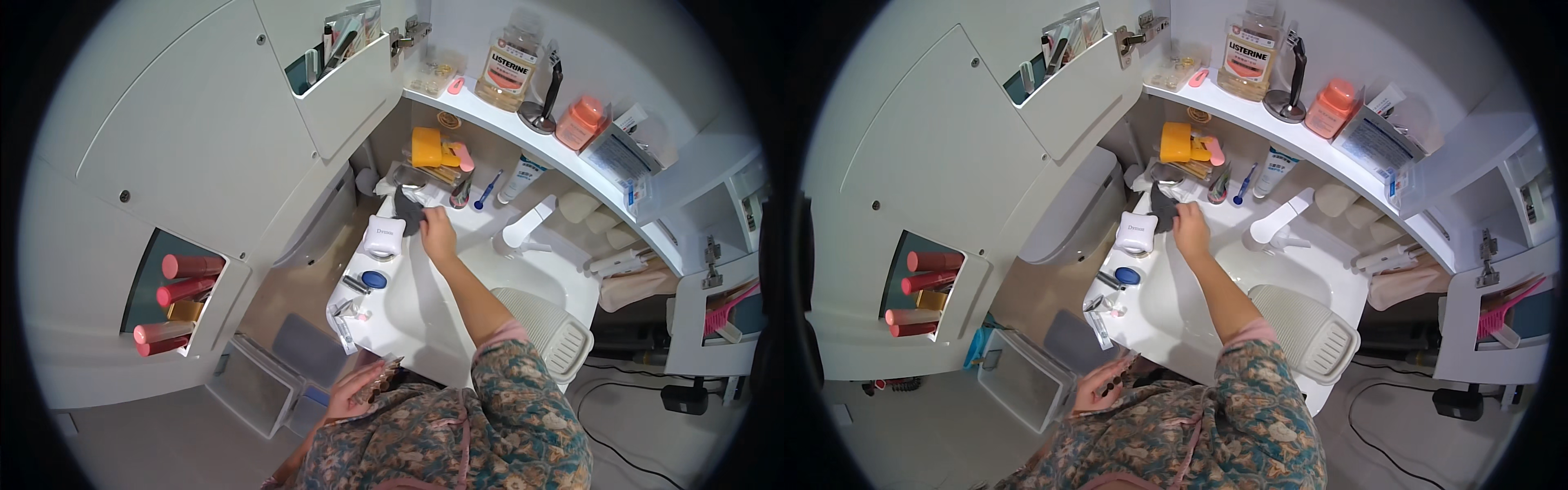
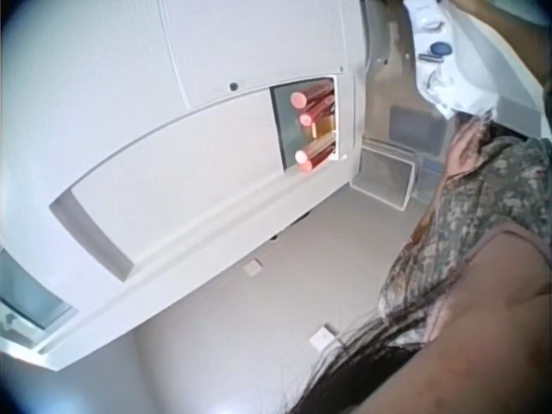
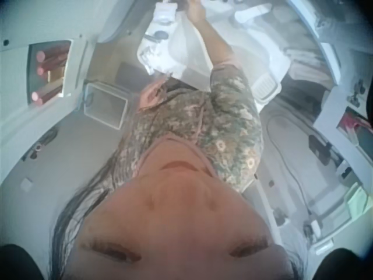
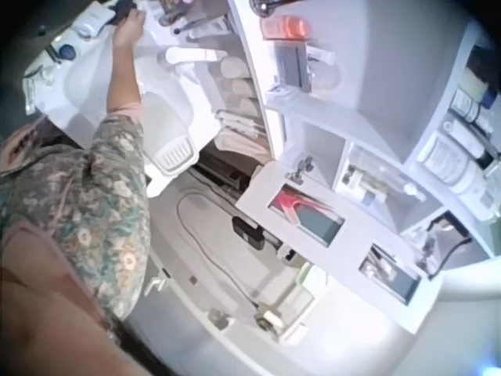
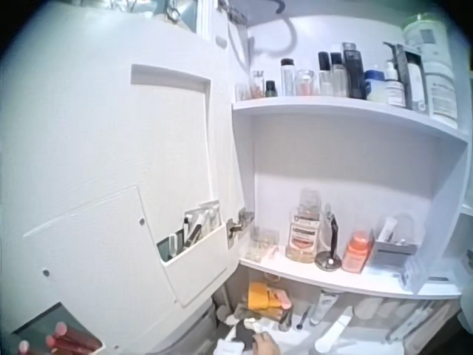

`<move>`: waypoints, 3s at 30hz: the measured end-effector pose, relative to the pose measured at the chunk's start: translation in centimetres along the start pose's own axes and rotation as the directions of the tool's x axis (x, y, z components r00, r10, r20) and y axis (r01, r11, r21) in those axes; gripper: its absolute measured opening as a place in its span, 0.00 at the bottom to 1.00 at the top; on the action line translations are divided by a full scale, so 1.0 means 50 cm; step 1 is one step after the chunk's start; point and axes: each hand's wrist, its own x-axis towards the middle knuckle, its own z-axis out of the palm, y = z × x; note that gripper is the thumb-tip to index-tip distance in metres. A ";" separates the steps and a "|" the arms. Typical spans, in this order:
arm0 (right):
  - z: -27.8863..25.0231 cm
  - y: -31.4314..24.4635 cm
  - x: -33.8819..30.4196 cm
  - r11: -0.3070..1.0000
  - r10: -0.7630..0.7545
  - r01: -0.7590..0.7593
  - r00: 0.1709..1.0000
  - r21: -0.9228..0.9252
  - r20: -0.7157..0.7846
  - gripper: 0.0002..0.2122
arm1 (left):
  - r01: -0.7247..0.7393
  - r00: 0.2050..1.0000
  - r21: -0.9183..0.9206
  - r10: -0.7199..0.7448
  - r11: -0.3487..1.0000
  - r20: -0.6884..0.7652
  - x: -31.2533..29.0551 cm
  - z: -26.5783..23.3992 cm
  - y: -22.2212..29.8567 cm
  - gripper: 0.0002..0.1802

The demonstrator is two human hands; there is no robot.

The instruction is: The person organizes items in a bathroom cabinet by removing and repositioning various toiletries and containers. They handle bottles, jars, tubes, and brushes, placing them on the sink and back into the cabinet shelves. The person also wipes the cabinet interior with a cloth and discards a small item into the trash.

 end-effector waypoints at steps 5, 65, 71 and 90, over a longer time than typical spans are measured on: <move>-0.019 0.072 -0.050 0.841 0.351 -0.268 0.932 0.471 -0.097 0.10 | 0.060 0.998 -0.077 -0.059 0.995 0.020 0.037 0.027 0.001 0.22; -0.908 0.240 0.043 0.846 -0.001 -0.200 0.926 -0.494 -0.378 0.12 | -0.001 0.852 0.002 0.000 1.000 0.523 0.254 0.241 0.067 0.25; -0.977 0.299 0.007 0.465 0.223 -0.554 0.828 -0.691 -0.514 0.11 | 0.019 0.851 0.002 -0.017 1.000 0.526 0.246 0.235 0.063 0.27; -1.006 0.106 -0.110 0.743 0.467 -0.540 0.842 -0.396 -0.271 0.10 | 0.021 0.865 -0.031 -0.002 0.999 0.502 0.243 0.224 0.066 0.29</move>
